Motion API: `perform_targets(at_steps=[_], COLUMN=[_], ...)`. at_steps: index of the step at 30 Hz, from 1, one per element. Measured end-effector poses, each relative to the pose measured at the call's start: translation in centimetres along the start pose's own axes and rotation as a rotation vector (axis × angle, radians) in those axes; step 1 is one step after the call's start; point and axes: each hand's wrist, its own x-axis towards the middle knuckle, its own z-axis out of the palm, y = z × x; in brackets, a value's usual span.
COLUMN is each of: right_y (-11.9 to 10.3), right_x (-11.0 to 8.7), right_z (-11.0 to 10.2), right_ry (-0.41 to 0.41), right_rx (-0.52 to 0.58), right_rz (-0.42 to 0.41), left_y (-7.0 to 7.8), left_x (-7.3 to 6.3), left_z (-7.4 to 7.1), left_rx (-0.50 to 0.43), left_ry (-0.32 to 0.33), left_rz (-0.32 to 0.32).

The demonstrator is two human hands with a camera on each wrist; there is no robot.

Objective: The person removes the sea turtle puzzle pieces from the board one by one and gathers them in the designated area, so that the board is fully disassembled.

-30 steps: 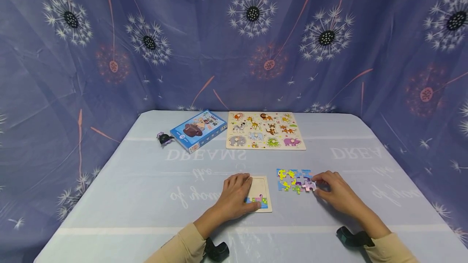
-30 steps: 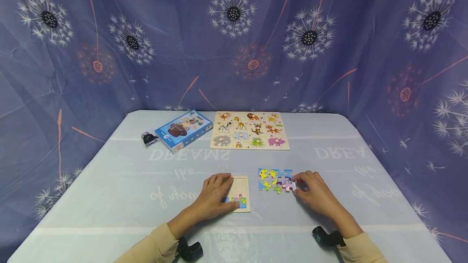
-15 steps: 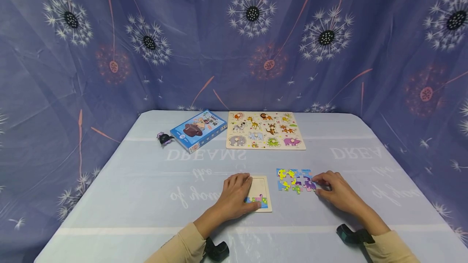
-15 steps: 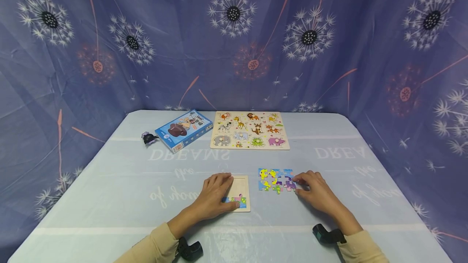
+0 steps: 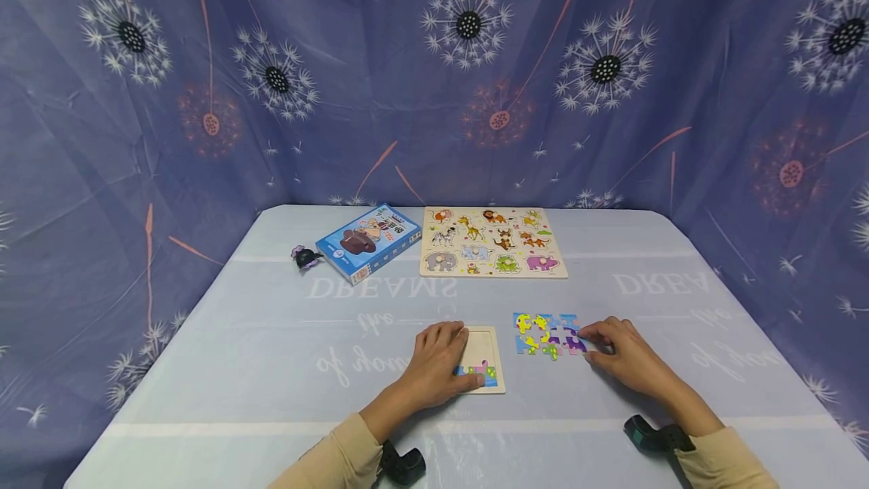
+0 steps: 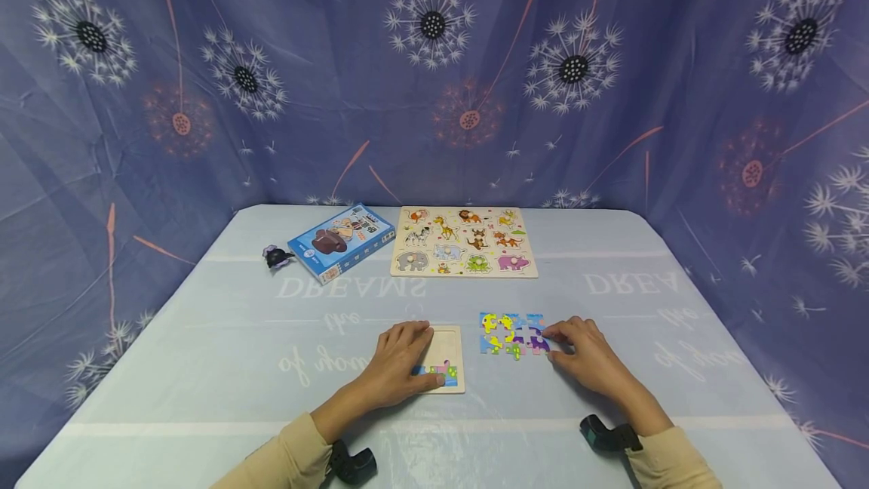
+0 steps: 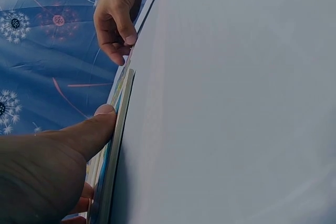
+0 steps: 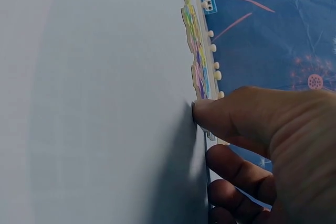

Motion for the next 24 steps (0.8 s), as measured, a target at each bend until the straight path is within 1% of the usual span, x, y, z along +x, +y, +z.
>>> perform_targets(at_steps=[6, 10, 14, 17, 18, 21, 24], right_y=[-0.3, -1.3, -3.1, -4.6, -5.2, -6.8, -8.6], right_x=[0.0, 0.2, 0.4, 0.6, 0.7, 0.9, 1.1], right_z=[0.0, 0.4, 1.1, 1.8, 2.1, 2.9, 3.7], right_ry=[0.013, 0.042, 0.054, 0.042, 0.036, 0.038, 0.047], right_rx=[0.001, -0.001, 0.015, 0.030, 0.033, 0.036, 0.037], right_rz=[-0.001, -0.027, -0.068, -0.094, -0.097, -0.140, -0.198], left_y=[0.0, -0.1, -0.3, -0.8, -0.9, -1.5, -2.1], left_x=[0.0, 0.0, -0.3, -0.7, -0.9, -1.6, -2.4], left_z=[0.0, -0.1, -0.5, -0.9, -1.0, -1.6, -2.0], left_rx=[-0.007, -0.035, -0.075, -0.090, -0.094, -0.119, -0.148], left_ry=[-0.001, 0.000, 0.023, 0.040, 0.044, 0.052, 0.059], left_rz=[0.000, -0.004, -0.001, -0.002, -0.002, -0.006, -0.010])
